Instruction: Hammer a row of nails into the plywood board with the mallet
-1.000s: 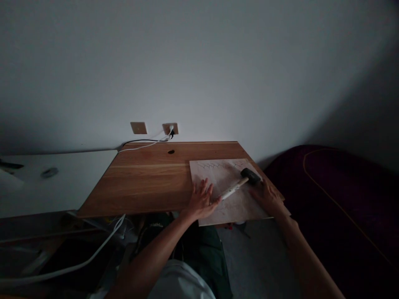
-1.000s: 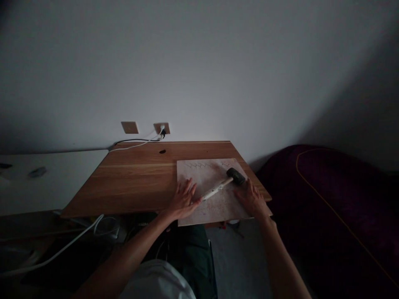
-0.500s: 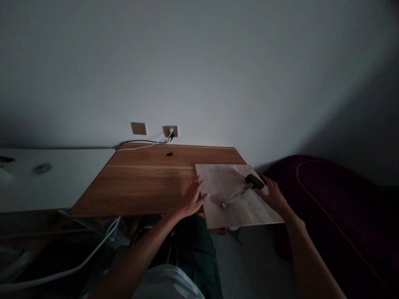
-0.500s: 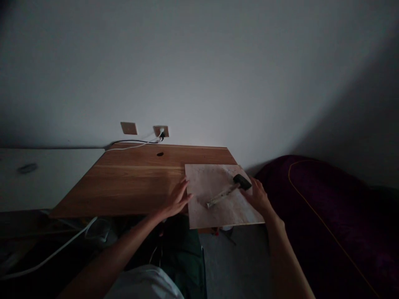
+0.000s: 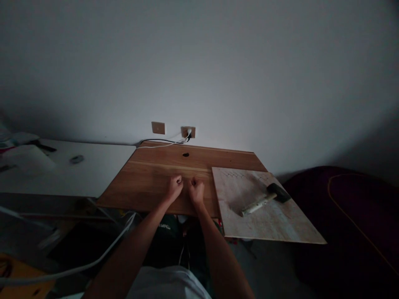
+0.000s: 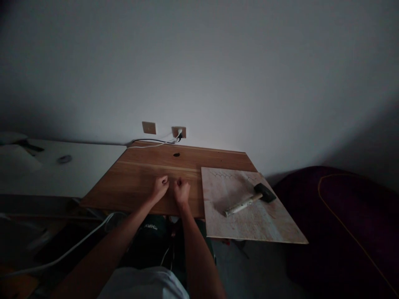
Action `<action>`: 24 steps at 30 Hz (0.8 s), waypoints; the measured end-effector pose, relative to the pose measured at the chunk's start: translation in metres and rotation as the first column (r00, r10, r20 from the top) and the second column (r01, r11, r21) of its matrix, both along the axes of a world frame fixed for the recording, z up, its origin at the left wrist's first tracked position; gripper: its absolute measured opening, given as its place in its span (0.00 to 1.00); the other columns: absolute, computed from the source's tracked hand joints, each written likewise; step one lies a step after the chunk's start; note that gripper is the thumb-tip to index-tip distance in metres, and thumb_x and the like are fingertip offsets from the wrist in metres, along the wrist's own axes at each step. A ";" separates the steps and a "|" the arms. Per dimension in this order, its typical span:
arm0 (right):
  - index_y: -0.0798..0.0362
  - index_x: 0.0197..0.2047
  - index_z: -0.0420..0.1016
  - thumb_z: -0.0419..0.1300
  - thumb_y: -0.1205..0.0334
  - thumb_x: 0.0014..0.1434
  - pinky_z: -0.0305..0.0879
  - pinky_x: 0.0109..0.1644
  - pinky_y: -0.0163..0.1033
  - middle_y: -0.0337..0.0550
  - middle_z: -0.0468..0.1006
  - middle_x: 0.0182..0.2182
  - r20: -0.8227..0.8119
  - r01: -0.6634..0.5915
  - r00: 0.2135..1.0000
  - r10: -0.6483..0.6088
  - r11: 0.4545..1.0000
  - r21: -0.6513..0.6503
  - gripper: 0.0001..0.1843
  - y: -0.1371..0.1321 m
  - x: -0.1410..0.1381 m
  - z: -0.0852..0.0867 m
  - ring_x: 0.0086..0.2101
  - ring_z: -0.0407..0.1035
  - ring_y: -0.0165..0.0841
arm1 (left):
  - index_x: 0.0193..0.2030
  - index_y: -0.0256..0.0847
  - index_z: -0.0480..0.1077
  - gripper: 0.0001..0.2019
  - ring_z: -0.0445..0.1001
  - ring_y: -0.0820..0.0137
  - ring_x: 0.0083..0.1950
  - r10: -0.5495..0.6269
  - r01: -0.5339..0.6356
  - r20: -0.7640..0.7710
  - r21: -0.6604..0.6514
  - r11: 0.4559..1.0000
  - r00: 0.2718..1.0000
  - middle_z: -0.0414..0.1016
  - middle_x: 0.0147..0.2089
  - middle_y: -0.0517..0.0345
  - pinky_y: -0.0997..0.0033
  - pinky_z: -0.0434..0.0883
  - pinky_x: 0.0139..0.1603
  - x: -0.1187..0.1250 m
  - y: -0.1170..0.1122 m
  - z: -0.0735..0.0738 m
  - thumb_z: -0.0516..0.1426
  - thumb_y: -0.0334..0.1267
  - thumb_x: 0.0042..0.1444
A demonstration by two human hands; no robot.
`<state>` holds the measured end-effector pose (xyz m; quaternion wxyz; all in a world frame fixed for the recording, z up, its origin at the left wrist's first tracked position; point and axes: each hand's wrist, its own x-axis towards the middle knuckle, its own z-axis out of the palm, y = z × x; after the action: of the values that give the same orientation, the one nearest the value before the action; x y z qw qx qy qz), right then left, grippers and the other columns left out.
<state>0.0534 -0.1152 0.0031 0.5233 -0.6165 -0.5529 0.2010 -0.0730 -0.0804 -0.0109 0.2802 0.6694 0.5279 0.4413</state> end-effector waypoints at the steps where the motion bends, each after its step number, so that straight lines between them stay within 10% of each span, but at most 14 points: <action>1: 0.44 0.20 0.51 0.53 0.52 0.55 0.47 0.27 0.36 0.30 0.54 0.16 -0.002 0.006 1.000 -0.006 1.000 -0.003 0.17 -0.001 0.001 -0.003 0.22 0.53 0.29 | 0.20 0.44 0.48 0.16 0.51 0.74 0.26 -0.006 0.006 0.002 0.003 1.000 1.000 0.47 0.21 0.69 0.69 0.50 0.32 0.000 -0.001 0.000 0.54 0.27 0.48; 24: 0.45 0.20 0.53 0.57 0.59 0.50 0.46 0.29 0.37 0.28 0.54 0.16 -0.047 -0.063 0.997 0.062 0.998 -0.023 0.15 -0.005 0.006 -0.010 0.23 0.52 0.29 | 0.20 0.43 0.52 0.13 0.52 0.73 0.27 -0.021 0.021 0.088 -0.008 1.000 0.996 0.50 0.21 0.69 0.70 0.51 0.33 0.001 -0.003 0.000 0.54 0.28 0.47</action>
<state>0.0595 -0.1199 -0.0073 0.5217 -0.6004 -0.5573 0.2383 -0.0719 -0.0833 -0.0105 0.3107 0.6535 0.5098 0.4653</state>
